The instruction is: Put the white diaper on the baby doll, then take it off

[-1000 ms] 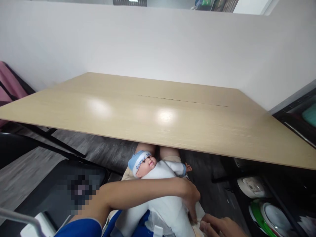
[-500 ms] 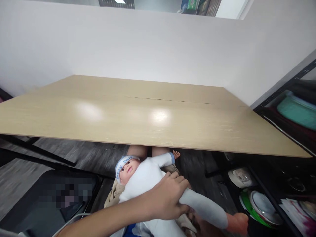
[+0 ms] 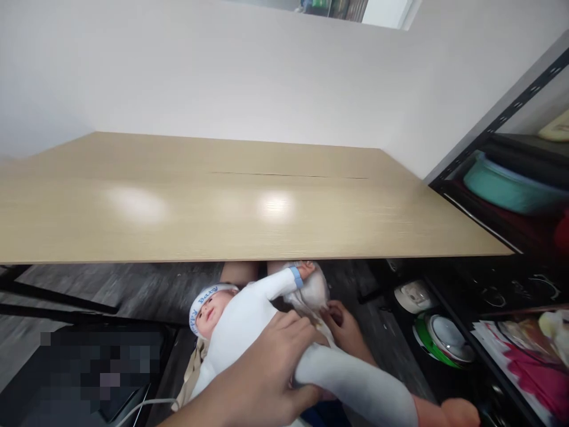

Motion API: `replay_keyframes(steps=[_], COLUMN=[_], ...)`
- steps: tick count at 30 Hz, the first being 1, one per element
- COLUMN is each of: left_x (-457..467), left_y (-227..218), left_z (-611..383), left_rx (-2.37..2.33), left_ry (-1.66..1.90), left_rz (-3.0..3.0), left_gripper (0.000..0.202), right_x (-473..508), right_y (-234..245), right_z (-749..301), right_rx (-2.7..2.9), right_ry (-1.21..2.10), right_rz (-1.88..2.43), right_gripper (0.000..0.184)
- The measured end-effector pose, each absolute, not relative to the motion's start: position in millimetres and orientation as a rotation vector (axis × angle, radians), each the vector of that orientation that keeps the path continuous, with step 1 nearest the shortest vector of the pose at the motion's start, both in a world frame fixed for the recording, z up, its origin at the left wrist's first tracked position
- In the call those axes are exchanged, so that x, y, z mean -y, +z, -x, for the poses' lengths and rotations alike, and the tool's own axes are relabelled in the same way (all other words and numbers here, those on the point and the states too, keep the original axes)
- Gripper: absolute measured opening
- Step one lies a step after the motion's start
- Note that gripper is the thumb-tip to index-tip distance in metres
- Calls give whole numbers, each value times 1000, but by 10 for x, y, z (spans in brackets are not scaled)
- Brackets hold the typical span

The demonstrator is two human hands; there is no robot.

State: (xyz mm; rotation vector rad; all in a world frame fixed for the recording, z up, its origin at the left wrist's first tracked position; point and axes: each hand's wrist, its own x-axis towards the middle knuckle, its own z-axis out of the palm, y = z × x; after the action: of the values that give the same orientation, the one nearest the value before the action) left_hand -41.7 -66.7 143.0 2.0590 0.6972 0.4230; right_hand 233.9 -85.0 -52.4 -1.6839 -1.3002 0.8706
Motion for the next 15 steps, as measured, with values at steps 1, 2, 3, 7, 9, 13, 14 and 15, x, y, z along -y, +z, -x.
replay_keyframes(steps=[1,2,3,7,9,13,14,15], left_x=[693,714,730,753,764,799,803,804], left_y=[1383,1332,1282,1145,1122,1113,1111,1107], left_z=[391,363,335,275,275,285,284,282], left_rx=[-682,-670,-659,-656,-665,-669,-667,-667], left_ry=[385,338,282,144,154,197,204,209], left_rz=[-2096,-2139,-2183,-2285,-2289,-2295,-2303,-2312], left_gripper=[41,43,46,49,51,51,51,51], right_x=[747,656,581,462,456,348,286,211], right_y=[-570,-598,-608,-544,-509,-479,-466,-446], right_z=[-2257,-2190,-2141,-2065,-2020,-1770,-1689,-1609], right_rx=[1304,1307,1304,1439,1599,1814,1827,1828], right_ry=[859,836,803,506,398,540,563,567], right_rz=[1701,1722,1744,1813,1810,1717,1696,1681], right_gripper=[67,70,73,86,84,65,57,50])
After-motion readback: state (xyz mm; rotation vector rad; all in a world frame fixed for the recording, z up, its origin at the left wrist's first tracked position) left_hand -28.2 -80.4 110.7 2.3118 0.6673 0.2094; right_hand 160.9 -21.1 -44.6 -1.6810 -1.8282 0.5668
